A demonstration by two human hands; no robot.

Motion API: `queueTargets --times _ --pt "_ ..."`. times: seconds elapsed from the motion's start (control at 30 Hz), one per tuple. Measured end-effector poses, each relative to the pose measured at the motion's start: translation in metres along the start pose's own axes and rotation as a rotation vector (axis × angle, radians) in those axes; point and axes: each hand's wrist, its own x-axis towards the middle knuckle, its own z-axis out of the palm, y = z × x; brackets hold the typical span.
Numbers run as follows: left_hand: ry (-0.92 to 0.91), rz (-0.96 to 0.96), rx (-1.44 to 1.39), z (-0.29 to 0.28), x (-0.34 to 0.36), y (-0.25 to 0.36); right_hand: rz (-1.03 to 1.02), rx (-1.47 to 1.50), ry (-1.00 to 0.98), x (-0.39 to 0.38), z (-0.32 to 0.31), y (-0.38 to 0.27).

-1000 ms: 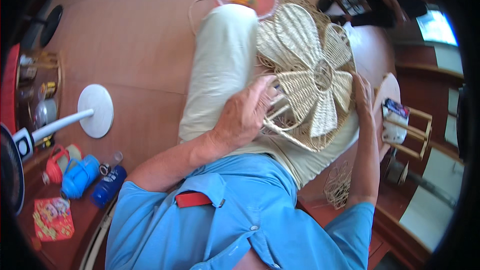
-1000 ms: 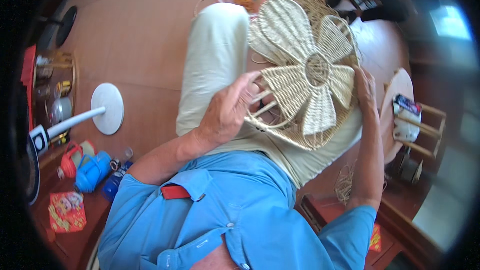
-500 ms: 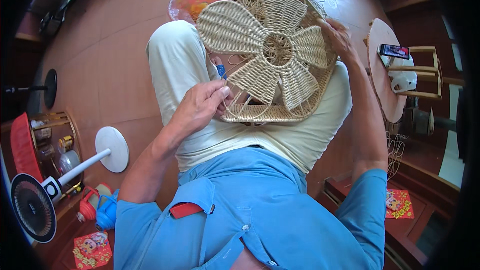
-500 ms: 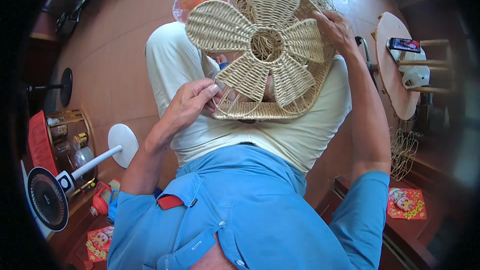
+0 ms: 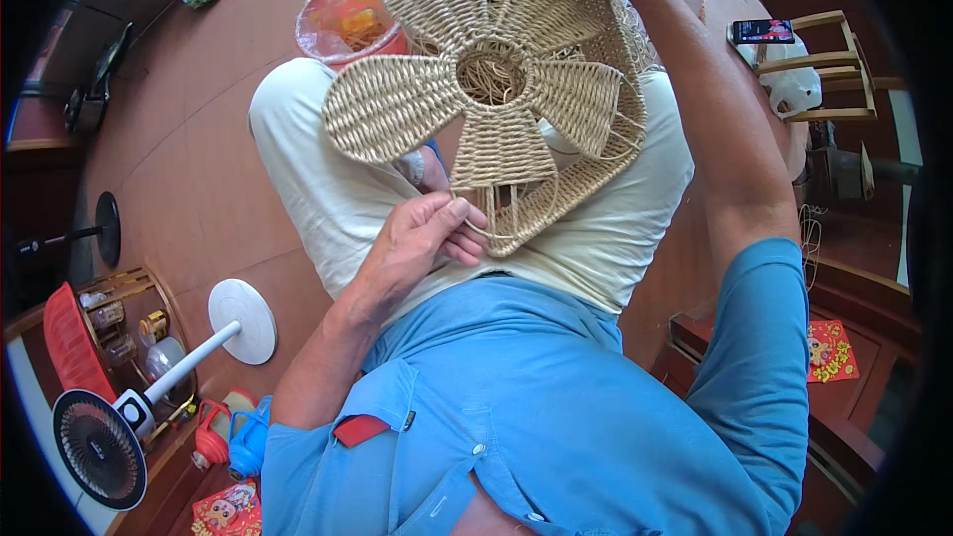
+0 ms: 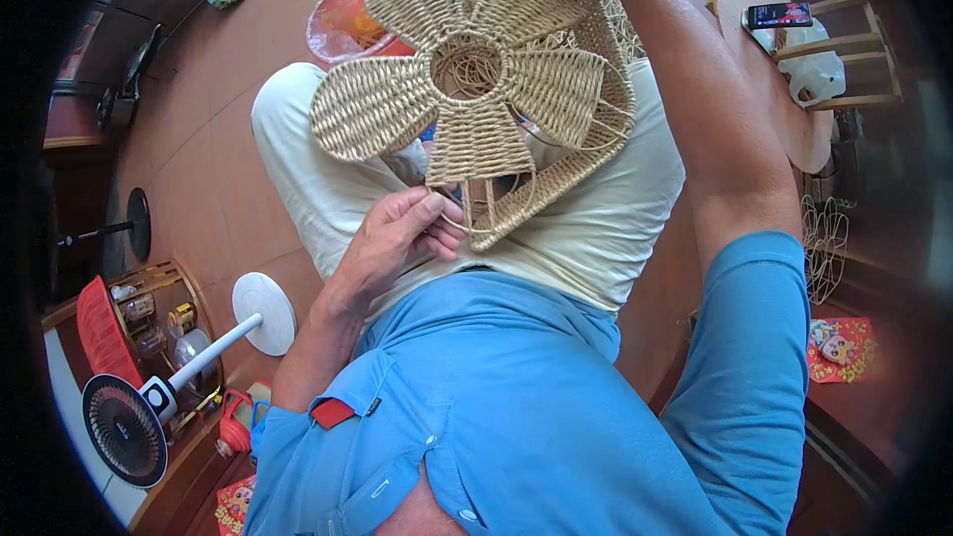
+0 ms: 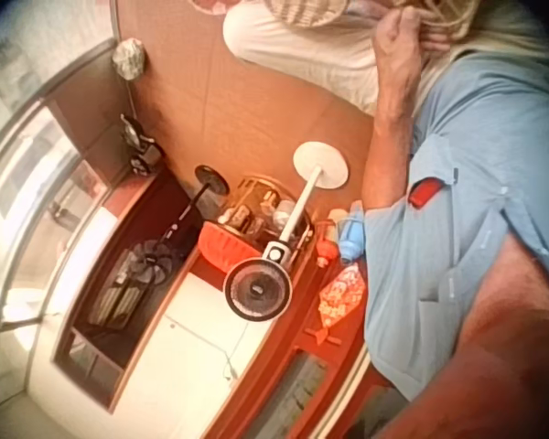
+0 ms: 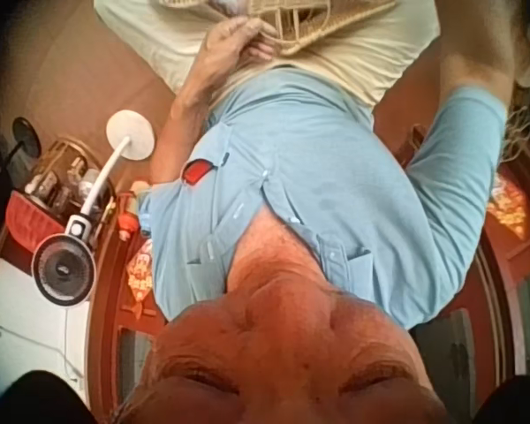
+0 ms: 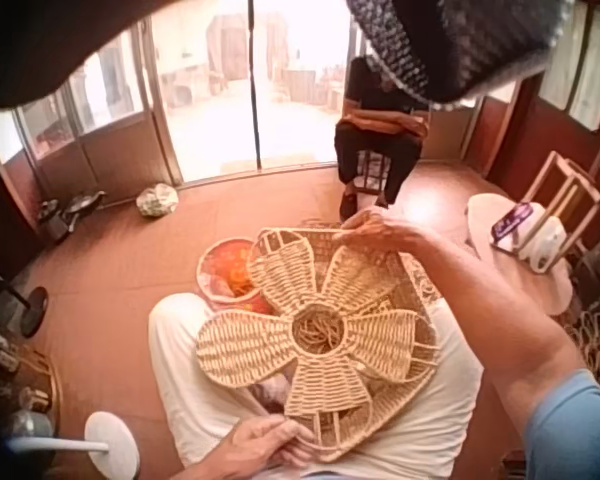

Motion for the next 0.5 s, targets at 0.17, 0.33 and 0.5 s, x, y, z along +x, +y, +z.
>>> queueTargets --times 0.17,0.33,0.5 --pt "0.045 0.016 -0.030 0.007 -0.008 -0.001 -0.184 0.006 0.017 0.022 0.018 0.023" --pt "0.053 0.080 0.081 -0.005 -0.006 0.012 -0.140 0.100 -0.038 0.025 0.029 0.066" --pt "0.056 0.058 0.108 -0.011 -0.007 0.022 -0.113 0.101 0.022 0.020 0.044 0.083"
